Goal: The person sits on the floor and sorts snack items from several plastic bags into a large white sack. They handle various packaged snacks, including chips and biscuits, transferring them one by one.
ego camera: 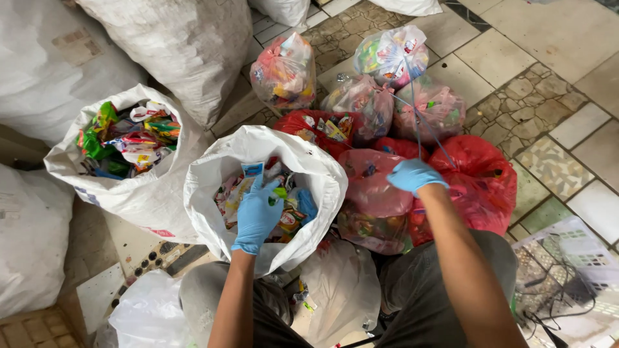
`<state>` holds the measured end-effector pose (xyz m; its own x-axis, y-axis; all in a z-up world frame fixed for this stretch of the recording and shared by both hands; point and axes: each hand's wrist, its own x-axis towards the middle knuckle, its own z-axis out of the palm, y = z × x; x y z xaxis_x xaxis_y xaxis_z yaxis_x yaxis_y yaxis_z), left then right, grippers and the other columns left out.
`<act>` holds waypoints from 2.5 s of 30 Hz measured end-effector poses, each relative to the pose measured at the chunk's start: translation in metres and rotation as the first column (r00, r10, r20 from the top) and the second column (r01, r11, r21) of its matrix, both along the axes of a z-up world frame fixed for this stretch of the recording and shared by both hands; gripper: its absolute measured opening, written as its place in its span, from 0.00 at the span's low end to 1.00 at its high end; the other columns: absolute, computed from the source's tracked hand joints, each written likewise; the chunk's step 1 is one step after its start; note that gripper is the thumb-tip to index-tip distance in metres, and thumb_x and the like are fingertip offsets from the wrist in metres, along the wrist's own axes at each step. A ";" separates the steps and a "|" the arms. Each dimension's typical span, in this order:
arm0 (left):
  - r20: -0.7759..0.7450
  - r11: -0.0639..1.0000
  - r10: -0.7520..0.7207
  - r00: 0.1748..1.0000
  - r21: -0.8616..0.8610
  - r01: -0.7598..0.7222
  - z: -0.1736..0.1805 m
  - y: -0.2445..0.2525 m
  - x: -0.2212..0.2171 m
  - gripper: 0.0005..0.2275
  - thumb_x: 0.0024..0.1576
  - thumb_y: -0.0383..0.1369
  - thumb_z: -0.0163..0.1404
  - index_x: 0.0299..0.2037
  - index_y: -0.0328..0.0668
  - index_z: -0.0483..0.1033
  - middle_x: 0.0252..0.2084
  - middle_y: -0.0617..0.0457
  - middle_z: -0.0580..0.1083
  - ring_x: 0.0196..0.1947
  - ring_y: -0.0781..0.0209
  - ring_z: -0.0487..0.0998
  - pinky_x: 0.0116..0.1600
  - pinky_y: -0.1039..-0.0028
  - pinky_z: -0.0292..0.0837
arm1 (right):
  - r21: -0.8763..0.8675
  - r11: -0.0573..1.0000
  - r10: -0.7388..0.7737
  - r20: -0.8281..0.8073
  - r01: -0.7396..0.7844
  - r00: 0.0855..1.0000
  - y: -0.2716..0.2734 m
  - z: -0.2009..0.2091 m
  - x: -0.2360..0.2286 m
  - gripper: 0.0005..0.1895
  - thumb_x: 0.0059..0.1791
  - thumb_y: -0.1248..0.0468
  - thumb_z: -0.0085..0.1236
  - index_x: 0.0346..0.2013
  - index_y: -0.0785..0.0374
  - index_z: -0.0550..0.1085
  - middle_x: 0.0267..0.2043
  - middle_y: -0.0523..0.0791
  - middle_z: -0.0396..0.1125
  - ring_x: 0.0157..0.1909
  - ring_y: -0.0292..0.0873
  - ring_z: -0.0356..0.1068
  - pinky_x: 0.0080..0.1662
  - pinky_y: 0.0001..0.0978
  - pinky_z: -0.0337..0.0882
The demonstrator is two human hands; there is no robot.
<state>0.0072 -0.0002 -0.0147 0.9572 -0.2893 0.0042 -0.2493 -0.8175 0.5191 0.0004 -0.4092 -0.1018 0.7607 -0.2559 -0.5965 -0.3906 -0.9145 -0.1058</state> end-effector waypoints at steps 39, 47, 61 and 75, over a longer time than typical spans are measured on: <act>-0.092 0.999 0.004 0.996 0.048 0.001 -0.052 -0.010 0.017 0.12 0.63 0.32 0.50 0.55 0.50 0.80 0.57 0.53 0.76 0.57 0.50 0.78 0.53 0.58 0.81 | -0.125 0.972 0.208 0.081 -0.197 0.975 0.011 -0.079 0.021 0.19 0.48 0.66 0.46 0.49 0.63 0.80 0.53 0.54 0.75 0.58 0.58 0.74 0.57 0.48 0.75; -0.125 0.997 -0.007 0.992 0.072 0.016 -0.050 -0.010 0.014 0.12 0.63 0.33 0.49 0.56 0.51 0.80 0.61 0.54 0.75 0.58 0.50 0.77 0.54 0.58 0.80 | -0.267 0.963 -0.041 0.037 0.049 0.998 -0.073 -0.241 0.047 0.20 0.48 0.63 0.50 0.53 0.59 0.79 0.55 0.50 0.75 0.58 0.55 0.74 0.53 0.57 0.73; -0.113 0.997 -0.031 0.993 0.073 0.039 -0.047 -0.012 0.019 0.12 0.63 0.32 0.49 0.55 0.50 0.80 0.60 0.51 0.75 0.56 0.49 0.78 0.50 0.59 0.83 | -0.198 0.976 -0.047 0.233 0.095 0.971 -0.022 -0.119 0.024 0.17 0.50 0.59 0.50 0.43 0.61 0.83 0.48 0.53 0.78 0.55 0.55 0.76 0.52 0.52 0.76; -0.098 0.997 -0.012 0.995 -0.080 0.004 -0.030 -0.010 0.004 0.12 0.62 0.30 0.49 0.55 0.48 0.78 0.49 0.47 0.79 0.49 0.46 0.81 0.51 0.56 0.81 | 0.195 0.910 -0.413 0.513 0.366 0.752 -0.020 0.054 -0.007 0.13 0.47 0.53 0.52 0.37 0.51 0.81 0.44 0.50 0.76 0.51 0.58 0.74 0.52 0.51 0.76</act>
